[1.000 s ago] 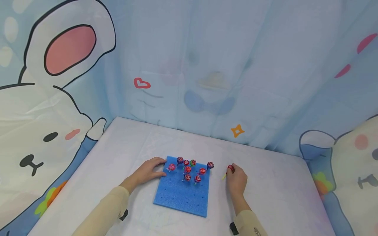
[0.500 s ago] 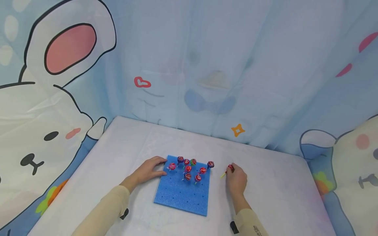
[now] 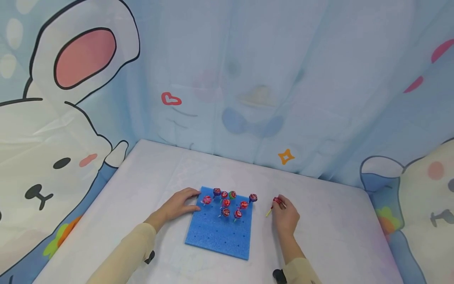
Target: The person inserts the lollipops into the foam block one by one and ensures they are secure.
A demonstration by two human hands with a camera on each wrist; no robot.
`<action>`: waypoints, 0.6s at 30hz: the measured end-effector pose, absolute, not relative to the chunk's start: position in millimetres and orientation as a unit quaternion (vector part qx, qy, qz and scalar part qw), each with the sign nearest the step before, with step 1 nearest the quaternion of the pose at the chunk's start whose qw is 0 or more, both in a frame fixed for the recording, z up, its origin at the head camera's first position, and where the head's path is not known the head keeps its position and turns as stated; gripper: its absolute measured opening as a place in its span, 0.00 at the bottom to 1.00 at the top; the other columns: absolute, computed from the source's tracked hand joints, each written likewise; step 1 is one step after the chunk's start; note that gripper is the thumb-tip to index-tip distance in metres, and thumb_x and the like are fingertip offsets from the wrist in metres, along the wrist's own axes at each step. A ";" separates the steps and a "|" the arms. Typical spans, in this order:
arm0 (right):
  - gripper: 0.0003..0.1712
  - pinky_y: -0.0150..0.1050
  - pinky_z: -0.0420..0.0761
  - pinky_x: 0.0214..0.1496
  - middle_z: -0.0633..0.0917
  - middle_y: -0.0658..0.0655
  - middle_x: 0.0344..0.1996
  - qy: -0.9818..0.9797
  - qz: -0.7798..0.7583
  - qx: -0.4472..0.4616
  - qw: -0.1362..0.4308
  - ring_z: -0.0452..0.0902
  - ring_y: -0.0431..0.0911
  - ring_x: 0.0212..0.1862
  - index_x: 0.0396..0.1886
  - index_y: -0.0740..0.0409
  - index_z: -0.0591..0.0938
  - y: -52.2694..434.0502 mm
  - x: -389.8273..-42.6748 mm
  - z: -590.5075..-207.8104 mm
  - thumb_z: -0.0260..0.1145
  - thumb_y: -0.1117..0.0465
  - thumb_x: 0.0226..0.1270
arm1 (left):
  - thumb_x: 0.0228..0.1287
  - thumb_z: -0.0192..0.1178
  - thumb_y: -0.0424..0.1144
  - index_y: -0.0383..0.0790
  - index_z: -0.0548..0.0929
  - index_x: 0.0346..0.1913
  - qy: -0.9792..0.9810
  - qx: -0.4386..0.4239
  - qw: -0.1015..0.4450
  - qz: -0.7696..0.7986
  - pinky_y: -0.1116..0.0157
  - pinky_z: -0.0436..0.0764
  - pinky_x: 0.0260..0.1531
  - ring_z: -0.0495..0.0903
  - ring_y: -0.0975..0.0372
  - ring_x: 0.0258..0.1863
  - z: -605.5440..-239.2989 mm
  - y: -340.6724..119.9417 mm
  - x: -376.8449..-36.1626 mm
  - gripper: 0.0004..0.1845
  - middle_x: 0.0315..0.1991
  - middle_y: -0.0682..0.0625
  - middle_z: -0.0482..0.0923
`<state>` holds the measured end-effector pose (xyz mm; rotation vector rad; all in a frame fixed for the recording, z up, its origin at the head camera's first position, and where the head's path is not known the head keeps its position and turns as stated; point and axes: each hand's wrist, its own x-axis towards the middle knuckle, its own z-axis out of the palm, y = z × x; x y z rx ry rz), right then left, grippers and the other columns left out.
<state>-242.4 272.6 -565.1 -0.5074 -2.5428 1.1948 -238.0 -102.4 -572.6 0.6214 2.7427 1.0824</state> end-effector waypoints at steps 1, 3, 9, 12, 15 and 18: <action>0.21 0.46 0.80 0.55 0.81 0.66 0.56 -0.879 0.420 -0.177 0.140 0.79 0.58 0.56 0.59 0.65 0.79 272.4 -241.5 -564.5 0.64 0.63 0.68 | 0.62 0.65 0.55 0.44 0.72 0.68 0.909 0.205 0.065 0.358 0.56 0.65 0.69 0.66 0.55 0.69 -572.3 -102.5 -237.9 0.35 0.66 0.48 0.71; 0.21 0.45 0.79 0.55 0.80 0.66 0.57 -0.874 0.431 -0.179 0.134 0.79 0.57 0.57 0.59 0.64 0.78 271.4 -239.1 -562.6 0.64 0.63 0.68 | 0.62 0.65 0.56 0.45 0.72 0.68 0.910 0.202 0.067 0.357 0.56 0.65 0.70 0.65 0.55 0.69 -571.9 -102.7 -237.6 0.35 0.66 0.49 0.71; 0.21 0.45 0.78 0.56 0.79 0.63 0.59 -0.864 0.454 -0.176 0.127 0.79 0.57 0.57 0.60 0.61 0.78 265.4 -228.6 -556.8 0.65 0.59 0.69 | 0.62 0.66 0.55 0.44 0.72 0.68 0.909 0.203 0.064 0.358 0.55 0.65 0.69 0.66 0.55 0.69 -570.4 -102.7 -236.7 0.34 0.66 0.48 0.71; 0.22 0.43 0.78 0.56 0.78 0.62 0.60 -0.863 0.461 -0.169 0.120 0.78 0.56 0.58 0.61 0.59 0.77 261.4 -222.6 -554.4 0.64 0.57 0.70 | 0.62 0.65 0.54 0.44 0.72 0.68 0.909 0.203 0.064 0.359 0.54 0.65 0.69 0.66 0.54 0.69 -569.9 -102.6 -236.4 0.34 0.66 0.48 0.71; 0.23 0.41 0.78 0.56 0.78 0.60 0.61 -0.862 0.466 -0.165 0.110 0.78 0.54 0.59 0.62 0.57 0.76 257.6 -216.9 -552.2 0.64 0.55 0.71 | 0.62 0.65 0.55 0.45 0.72 0.68 0.909 0.199 0.067 0.360 0.55 0.65 0.69 0.65 0.55 0.69 -570.4 -102.5 -236.4 0.34 0.66 0.49 0.71; 0.23 0.38 0.78 0.54 0.78 0.61 0.60 -0.866 0.462 -0.160 0.107 0.78 0.54 0.58 0.62 0.56 0.77 254.5 -211.9 -549.3 0.64 0.54 0.71 | 0.62 0.65 0.56 0.46 0.72 0.68 0.910 0.198 0.070 0.358 0.55 0.65 0.70 0.65 0.55 0.69 -571.9 -102.7 -236.7 0.34 0.67 0.49 0.71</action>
